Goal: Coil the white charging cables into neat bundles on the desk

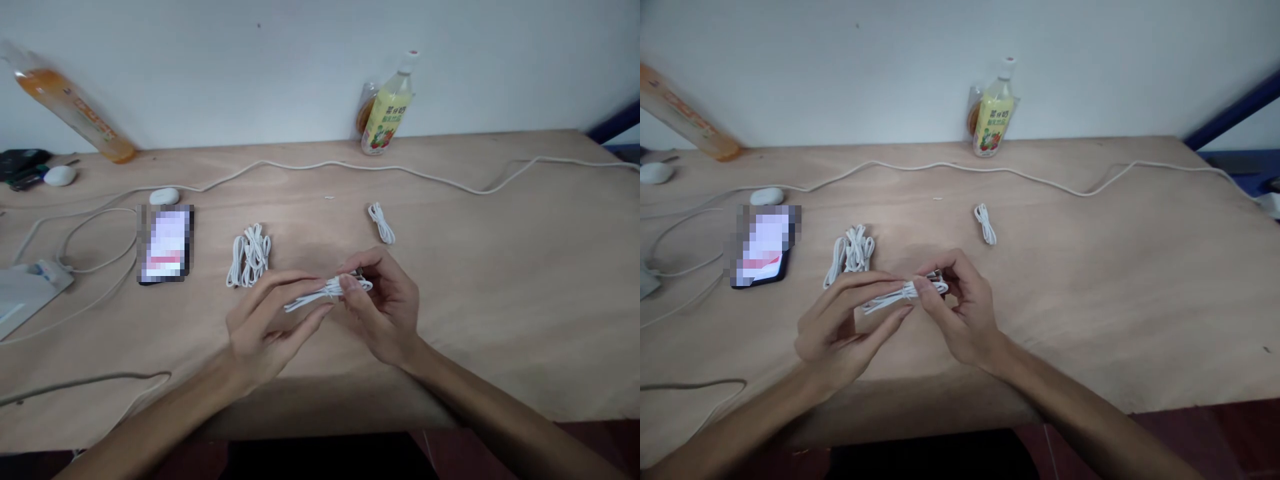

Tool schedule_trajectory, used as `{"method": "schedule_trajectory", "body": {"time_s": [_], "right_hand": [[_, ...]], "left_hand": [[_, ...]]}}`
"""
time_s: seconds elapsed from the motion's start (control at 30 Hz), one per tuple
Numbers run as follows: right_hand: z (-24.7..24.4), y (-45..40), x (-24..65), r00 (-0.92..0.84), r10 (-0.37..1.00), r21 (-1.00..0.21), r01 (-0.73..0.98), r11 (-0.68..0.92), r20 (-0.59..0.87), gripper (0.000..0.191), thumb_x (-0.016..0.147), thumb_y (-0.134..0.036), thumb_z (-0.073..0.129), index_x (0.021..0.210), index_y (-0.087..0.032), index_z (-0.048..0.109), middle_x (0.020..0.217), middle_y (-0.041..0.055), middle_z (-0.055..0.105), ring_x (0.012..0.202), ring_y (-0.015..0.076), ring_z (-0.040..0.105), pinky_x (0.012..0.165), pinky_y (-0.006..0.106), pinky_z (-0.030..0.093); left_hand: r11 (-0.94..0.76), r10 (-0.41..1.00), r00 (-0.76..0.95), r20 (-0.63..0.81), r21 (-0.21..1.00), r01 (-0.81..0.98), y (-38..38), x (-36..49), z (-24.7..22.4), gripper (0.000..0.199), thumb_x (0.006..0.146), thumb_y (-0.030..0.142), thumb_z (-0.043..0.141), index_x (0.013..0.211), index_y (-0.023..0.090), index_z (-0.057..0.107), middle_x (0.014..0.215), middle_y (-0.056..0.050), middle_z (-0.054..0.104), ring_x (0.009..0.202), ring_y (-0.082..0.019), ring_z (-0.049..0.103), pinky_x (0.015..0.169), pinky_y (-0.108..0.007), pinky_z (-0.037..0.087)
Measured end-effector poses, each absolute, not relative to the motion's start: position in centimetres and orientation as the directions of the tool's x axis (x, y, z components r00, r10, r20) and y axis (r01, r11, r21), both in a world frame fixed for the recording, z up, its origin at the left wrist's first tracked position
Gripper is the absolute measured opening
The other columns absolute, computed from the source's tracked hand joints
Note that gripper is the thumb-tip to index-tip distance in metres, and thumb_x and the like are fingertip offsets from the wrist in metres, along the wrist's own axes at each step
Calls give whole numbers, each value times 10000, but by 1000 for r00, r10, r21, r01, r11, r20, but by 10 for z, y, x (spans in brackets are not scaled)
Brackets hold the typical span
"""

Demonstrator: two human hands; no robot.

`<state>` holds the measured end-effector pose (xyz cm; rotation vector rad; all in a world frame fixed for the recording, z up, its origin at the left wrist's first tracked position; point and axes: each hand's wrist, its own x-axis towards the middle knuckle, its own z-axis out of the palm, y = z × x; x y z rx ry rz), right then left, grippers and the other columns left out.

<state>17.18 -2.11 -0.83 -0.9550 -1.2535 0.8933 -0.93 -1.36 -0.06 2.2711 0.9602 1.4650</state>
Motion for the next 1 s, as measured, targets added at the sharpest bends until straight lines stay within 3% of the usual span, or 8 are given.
{"method": "schedule_trajectory", "body": {"time_s": [0.23, 0.7, 1.0], "right_hand": [[-7, -21, 172, 96, 947, -950, -30, 309, 305, 71, 941, -203, 760, 934, -236, 698, 730, -44, 650, 587, 107, 578, 522, 212, 483], [-7, -21, 171, 112, 938, -942, -39, 333, 327, 84, 918, -178, 772, 915, -235, 710, 730, -41, 676, 595, 107, 599, 521, 207, 480], [-6, -21, 169, 104, 966, -962, -113, 250, 239, 92, 934, -254, 773, 904, -231, 689, 690, -46, 632, 501, 90, 474, 433, 218, 375]], "left_hand": [[-712, 696, 240, 676, 609, 349, -11, -8, -2, 315, 921, 122, 859, 1201, 238, 771, 1119, -51, 817, 979, -202, 795, 882, -368, 688], [-730, 659, 192, 727, 557, 396, -11, -7, -3, 287, 885, 93, 889, 1118, 234, 796, 1075, -28, 825, 915, -175, 800, 839, -326, 690], [-739, 658, 206, 724, 569, 360, -11, -8, -1, 316, 906, 68, 856, 1153, 256, 799, 1060, -25, 852, 879, -189, 822, 812, -354, 716]]}}
